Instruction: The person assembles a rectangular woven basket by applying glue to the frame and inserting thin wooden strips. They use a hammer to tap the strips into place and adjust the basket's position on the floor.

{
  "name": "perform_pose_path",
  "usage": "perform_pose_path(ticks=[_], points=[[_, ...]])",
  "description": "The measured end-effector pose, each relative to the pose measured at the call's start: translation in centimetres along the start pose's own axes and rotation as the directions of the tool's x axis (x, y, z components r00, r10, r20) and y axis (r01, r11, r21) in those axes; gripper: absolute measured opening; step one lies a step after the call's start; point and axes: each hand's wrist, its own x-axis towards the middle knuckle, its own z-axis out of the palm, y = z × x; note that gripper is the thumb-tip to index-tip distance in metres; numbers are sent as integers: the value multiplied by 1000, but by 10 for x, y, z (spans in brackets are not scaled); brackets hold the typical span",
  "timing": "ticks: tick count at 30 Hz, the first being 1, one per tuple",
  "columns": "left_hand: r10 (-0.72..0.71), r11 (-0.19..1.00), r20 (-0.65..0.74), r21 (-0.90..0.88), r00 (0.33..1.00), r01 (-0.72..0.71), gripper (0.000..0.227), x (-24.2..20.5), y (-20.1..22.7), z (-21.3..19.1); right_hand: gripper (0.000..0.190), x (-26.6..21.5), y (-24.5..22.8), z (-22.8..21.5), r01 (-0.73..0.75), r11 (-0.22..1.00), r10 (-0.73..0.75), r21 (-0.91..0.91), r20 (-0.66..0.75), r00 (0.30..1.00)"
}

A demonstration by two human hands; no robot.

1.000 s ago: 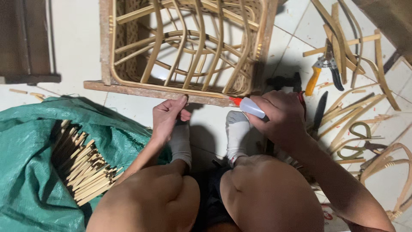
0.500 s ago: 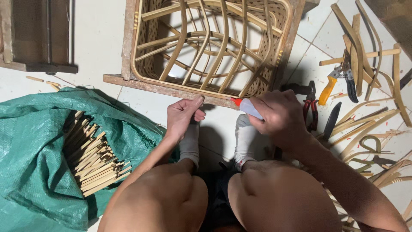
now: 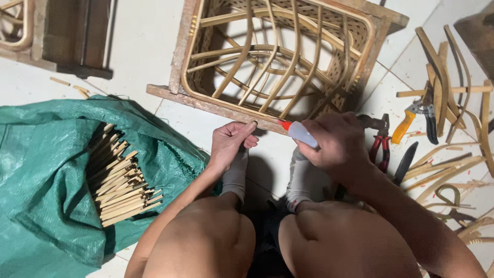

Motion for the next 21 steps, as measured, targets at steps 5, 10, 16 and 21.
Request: perform_pose_path(ticks=[5, 10, 16, 21], points=[[19, 998, -62, -64, 998, -23, 31, 0, 4, -7, 29, 19, -9, 11, 44, 998, -44, -43, 19, 999], [5, 996, -51, -91, 999, -10, 31, 2, 1, -7, 31, 30, -11, 19, 96, 993, -93, -61, 56, 994], [19, 993, -92, -114, 996, -29, 31, 1, 3, -14, 23, 36, -17, 17, 100, 995, -100, -7, 2, 995], [35, 986, -120, -159, 992, -54, 34, 3, 6, -20, 31, 52, -25, 29, 136, 990, -135, -41, 32, 990]])
